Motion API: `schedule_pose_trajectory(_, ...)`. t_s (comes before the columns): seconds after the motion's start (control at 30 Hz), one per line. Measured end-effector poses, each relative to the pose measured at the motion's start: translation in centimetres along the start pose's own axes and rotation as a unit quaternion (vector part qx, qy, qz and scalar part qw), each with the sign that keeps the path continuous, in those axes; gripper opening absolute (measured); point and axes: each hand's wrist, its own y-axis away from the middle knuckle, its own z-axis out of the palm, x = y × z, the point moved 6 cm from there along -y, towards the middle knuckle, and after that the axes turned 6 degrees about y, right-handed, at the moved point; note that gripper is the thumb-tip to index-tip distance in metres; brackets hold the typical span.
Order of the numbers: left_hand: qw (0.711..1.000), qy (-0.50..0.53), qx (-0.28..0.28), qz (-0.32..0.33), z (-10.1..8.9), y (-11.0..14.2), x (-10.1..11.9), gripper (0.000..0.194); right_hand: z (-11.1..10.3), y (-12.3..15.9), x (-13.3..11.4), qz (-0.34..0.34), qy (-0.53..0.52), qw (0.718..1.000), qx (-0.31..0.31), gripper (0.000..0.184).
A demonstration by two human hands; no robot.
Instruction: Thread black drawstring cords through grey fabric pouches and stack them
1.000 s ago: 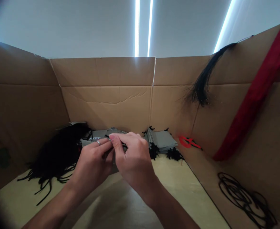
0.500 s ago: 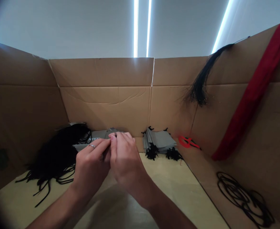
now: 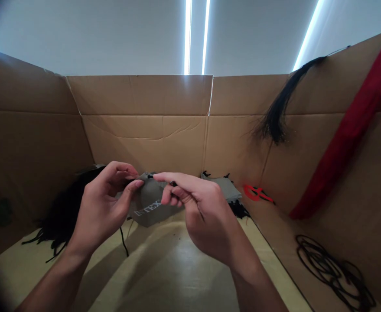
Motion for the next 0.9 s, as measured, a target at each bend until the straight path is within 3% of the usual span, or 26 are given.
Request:
schedule_pose_trajectory(0.1, 1.000, 0.011, -0.017, -0.001, 0.2, 0.0, 0.0, 0.008, 0.5, 0.2, -0.1, -0.022, 0.050, 0.998, -0.025, 0.054)
schedule_pose_trajectory(0.3, 0.999, 0.035, -0.024, -0.005, 0.3, 0.0, 0.2, 0.010, 1.1, -0.2, 0.0, -0.075, 0.155, 0.985, 0.029, 0.031)
schedule_pose_trajectory(0.63, 0.997, 0.072, -0.036, -0.020, 0.4, 0.0, 0.5, 0.010, 2.0, 0.1, 0.0, -0.123, 0.168, 0.977, 0.048, 0.034)
schedule_pose_trajectory(0.9, 0.967, 0.209, -0.110, -0.099, 1.5, 0.1, -0.2, 0.014, 2.5, -0.2, -0.2, -0.158, 0.186, 0.969, 0.050, 0.035)
